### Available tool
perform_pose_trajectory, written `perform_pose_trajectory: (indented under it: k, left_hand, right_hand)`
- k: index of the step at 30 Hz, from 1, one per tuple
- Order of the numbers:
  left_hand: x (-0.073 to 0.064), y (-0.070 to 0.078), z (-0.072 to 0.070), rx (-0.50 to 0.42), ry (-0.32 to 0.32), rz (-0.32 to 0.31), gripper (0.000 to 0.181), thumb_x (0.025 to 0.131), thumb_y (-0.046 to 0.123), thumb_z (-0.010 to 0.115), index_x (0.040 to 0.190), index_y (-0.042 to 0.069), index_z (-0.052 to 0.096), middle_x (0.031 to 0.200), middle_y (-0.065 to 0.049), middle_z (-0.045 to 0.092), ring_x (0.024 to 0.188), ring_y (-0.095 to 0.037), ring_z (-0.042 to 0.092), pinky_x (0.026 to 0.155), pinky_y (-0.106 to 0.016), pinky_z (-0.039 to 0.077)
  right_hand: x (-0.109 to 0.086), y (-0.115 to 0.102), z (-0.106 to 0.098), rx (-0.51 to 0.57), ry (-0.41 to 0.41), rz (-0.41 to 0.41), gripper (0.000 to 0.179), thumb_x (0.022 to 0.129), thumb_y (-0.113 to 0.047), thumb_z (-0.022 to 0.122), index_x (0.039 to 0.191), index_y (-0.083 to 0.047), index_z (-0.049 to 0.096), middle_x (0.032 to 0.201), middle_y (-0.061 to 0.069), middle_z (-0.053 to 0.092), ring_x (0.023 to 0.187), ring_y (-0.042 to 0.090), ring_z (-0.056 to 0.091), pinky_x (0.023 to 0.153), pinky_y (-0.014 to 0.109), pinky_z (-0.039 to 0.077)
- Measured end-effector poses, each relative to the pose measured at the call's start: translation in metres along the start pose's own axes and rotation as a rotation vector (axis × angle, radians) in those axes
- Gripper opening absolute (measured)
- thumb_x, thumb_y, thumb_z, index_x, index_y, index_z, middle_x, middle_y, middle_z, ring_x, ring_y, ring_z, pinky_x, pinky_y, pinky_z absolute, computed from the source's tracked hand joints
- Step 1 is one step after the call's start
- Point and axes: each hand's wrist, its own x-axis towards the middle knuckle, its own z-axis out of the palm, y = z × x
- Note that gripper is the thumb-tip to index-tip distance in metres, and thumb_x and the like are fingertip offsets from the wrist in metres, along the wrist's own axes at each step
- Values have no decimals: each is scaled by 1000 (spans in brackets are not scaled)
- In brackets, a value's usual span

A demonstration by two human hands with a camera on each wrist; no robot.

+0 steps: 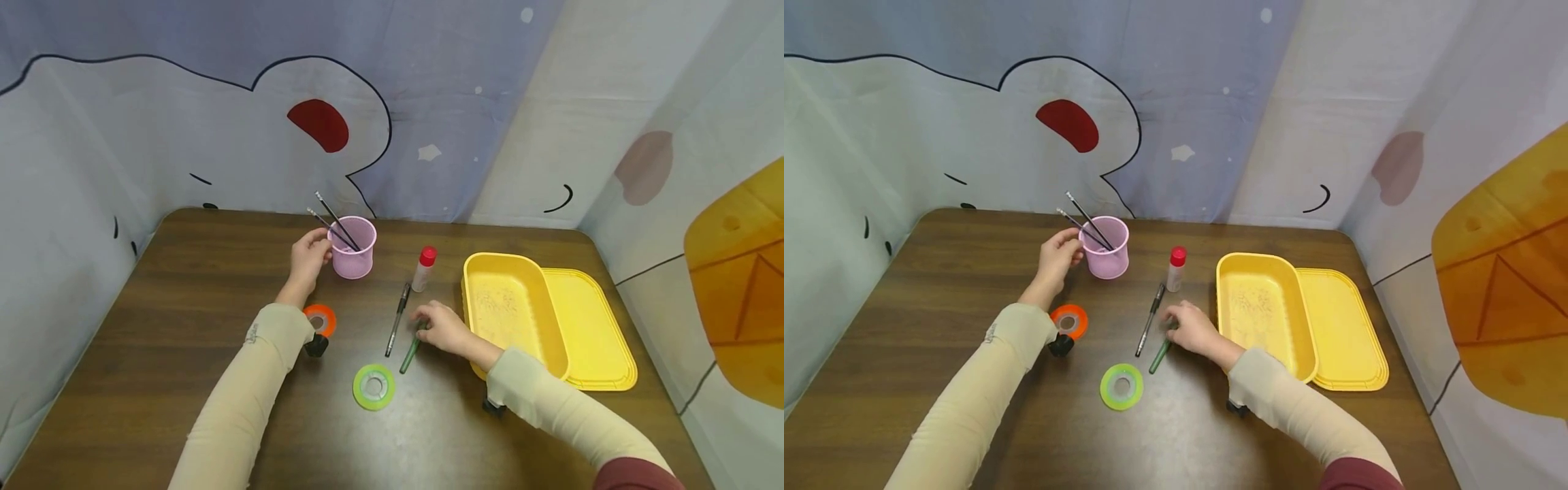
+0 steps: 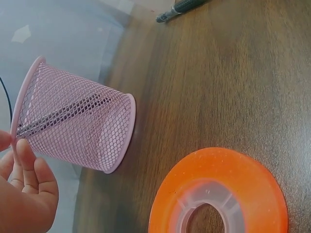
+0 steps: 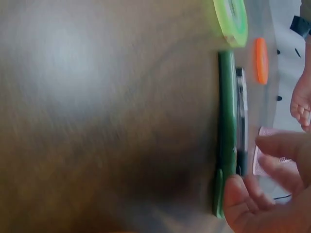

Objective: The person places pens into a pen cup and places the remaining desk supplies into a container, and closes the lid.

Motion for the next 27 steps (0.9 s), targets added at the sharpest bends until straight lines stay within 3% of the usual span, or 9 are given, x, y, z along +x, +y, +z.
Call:
perform_pose_trajectory:
  k: [5,9,17,27]
  left_hand:
    - [-1,1,0,3,-5,-6,34,79,4,51,113,2,55,63,6,50,50,-2,48,51,-15,42]
    - [0,1,1,8,-7,-4,34,79,5,50,113,3,55,63,6,49,50,-1,47,51,-16,42]
    - [0,1,1,7,1,-4,35,79,4,50,113,2,55,67,1,50,51,-2,47,52,-17,43]
    - [0,1,1,13,4,-2,34,79,4,50,112,3,56,64,5,50,51,-3,47,53,-17,42]
  right_hand:
    - [-4,0,10,99,155,189,33,71,-18,72,94,-3,54,72,6,53,63,15,48,56,24,40]
    - [-6,0,16,165,190,271,44,71,-24,73,99,-3,46,66,5,51,54,14,46,49,24,38]
    - [-8,-3,28,117,173,279,47,69,-24,74,99,-5,43,68,3,49,57,15,46,50,24,37]
    - [-11,-7,33,33,156,266,51,69,-14,72,111,-5,45,73,5,57,64,16,53,56,27,42]
